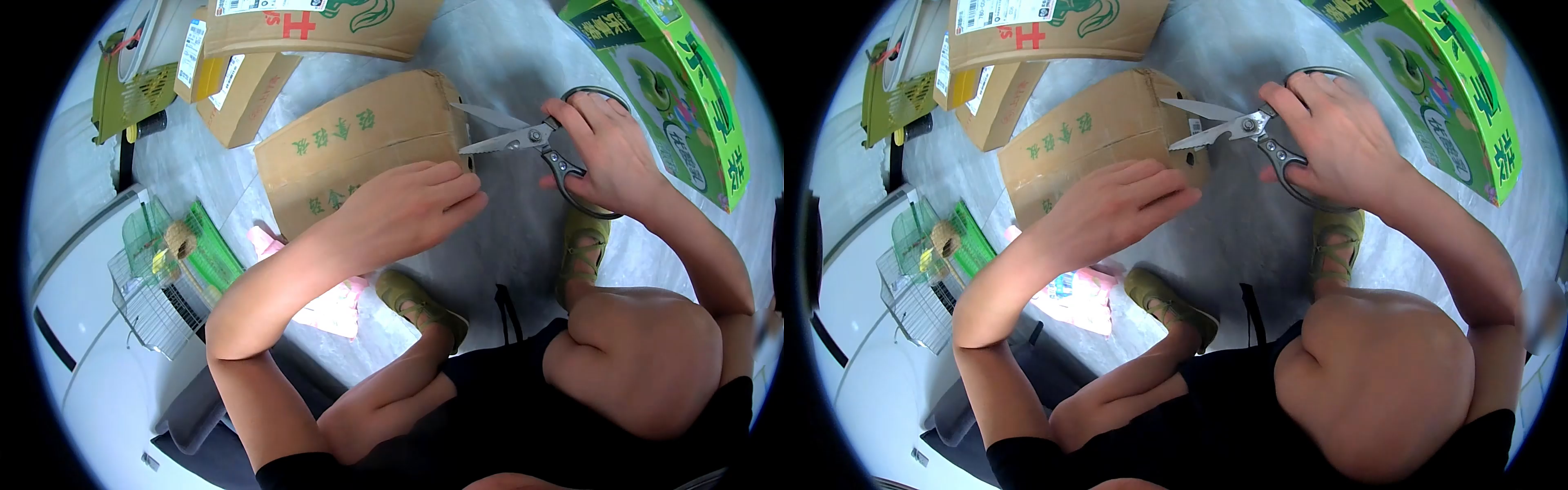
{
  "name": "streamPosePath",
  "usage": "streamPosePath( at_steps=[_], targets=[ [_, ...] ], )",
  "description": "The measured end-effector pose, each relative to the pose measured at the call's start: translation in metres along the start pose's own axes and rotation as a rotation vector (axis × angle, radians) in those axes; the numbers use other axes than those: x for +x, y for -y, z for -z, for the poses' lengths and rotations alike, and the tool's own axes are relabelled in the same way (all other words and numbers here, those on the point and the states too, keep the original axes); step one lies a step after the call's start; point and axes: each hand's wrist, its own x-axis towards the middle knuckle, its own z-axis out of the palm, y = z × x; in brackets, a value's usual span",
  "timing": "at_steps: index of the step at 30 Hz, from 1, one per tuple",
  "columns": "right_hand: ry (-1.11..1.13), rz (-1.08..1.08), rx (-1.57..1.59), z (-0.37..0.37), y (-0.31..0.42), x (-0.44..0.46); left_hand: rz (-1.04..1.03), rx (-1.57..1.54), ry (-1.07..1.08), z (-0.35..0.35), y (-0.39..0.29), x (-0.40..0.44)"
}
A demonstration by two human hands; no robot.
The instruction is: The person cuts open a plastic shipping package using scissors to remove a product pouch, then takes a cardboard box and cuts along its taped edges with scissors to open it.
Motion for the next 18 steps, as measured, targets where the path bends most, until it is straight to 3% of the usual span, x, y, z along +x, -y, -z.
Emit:
streamPosePath(
  at_steps=[5,8,11,18],
  targets=[
    [-0.054,0.091,-0.093,0.005,-0.003,-0.001,0.150,-0.045,0.065,0.004,0.004,-0.006],
    [-0.058,0.099,-0.110,0.007,-0.001,-0.001,0.165,0.098,-0.030,0.010,0.002,-0.005],
    [-0.097,0.060,-0.091,0.006,0.002,-0.002,0.084,0.267,-0.086,-0.003,0.003,-0.002],
    [-0.079,0.024,-0.108,0.009,0.011,-0.002,0.064,0.314,0.001,-0.003,0.002,0.005]
  ],
)
